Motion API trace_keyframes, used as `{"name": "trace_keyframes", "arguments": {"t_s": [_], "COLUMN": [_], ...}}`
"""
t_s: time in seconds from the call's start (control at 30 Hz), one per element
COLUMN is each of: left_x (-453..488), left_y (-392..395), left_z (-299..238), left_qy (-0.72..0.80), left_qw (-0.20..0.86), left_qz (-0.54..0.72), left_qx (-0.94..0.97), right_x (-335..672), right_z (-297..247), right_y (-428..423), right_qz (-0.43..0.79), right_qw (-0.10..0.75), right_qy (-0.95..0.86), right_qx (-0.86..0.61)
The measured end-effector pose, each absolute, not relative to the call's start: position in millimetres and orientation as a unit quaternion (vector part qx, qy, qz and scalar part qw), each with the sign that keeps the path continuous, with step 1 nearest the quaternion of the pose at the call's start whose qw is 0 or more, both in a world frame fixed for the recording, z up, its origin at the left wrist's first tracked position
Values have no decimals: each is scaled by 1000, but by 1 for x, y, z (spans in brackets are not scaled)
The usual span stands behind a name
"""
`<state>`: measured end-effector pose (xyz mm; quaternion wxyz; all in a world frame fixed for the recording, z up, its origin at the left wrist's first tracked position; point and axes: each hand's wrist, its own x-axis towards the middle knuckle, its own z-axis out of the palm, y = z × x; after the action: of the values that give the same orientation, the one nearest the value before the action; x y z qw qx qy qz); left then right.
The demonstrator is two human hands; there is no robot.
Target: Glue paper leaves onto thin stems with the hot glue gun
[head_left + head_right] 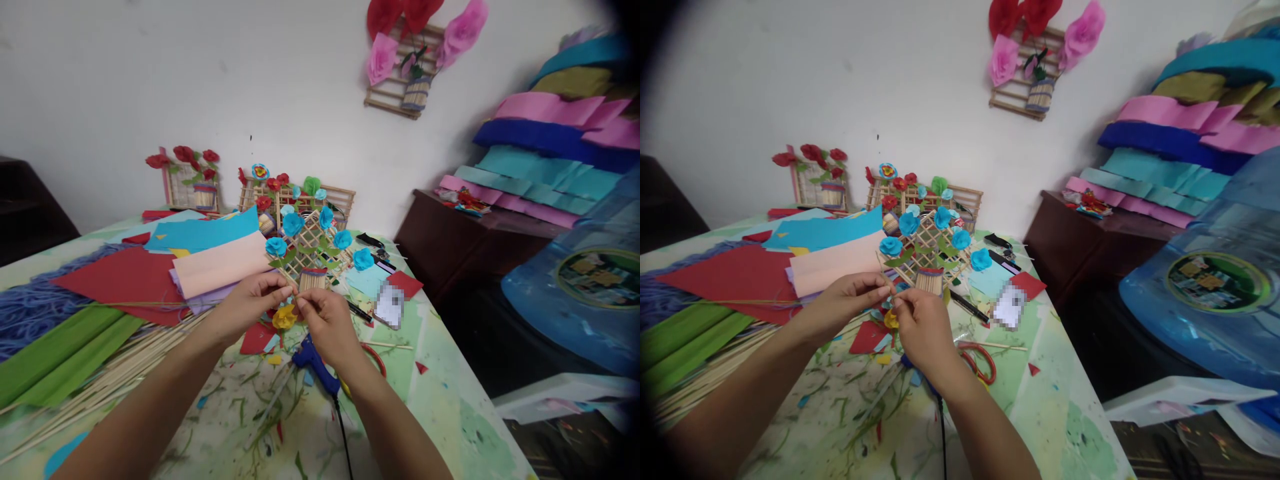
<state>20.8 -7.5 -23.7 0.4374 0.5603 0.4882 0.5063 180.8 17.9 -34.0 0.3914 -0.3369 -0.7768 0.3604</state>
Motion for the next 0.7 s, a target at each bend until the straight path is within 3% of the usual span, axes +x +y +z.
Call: {"name": "trace_keyframes", "arguments": {"t_s": [0.7], "left_x": [19], "left_y": [-4], "left_z": [-29], "left_qy": [507], "left_qw": [414], "left_qz": [495], "left_qx": [571], "right_x": [177], "right_z": [-38], "right_y": [20], "right_qz": [371], "right_qw": [395], "right_qy": [-759], "right_qx": [-360]}}
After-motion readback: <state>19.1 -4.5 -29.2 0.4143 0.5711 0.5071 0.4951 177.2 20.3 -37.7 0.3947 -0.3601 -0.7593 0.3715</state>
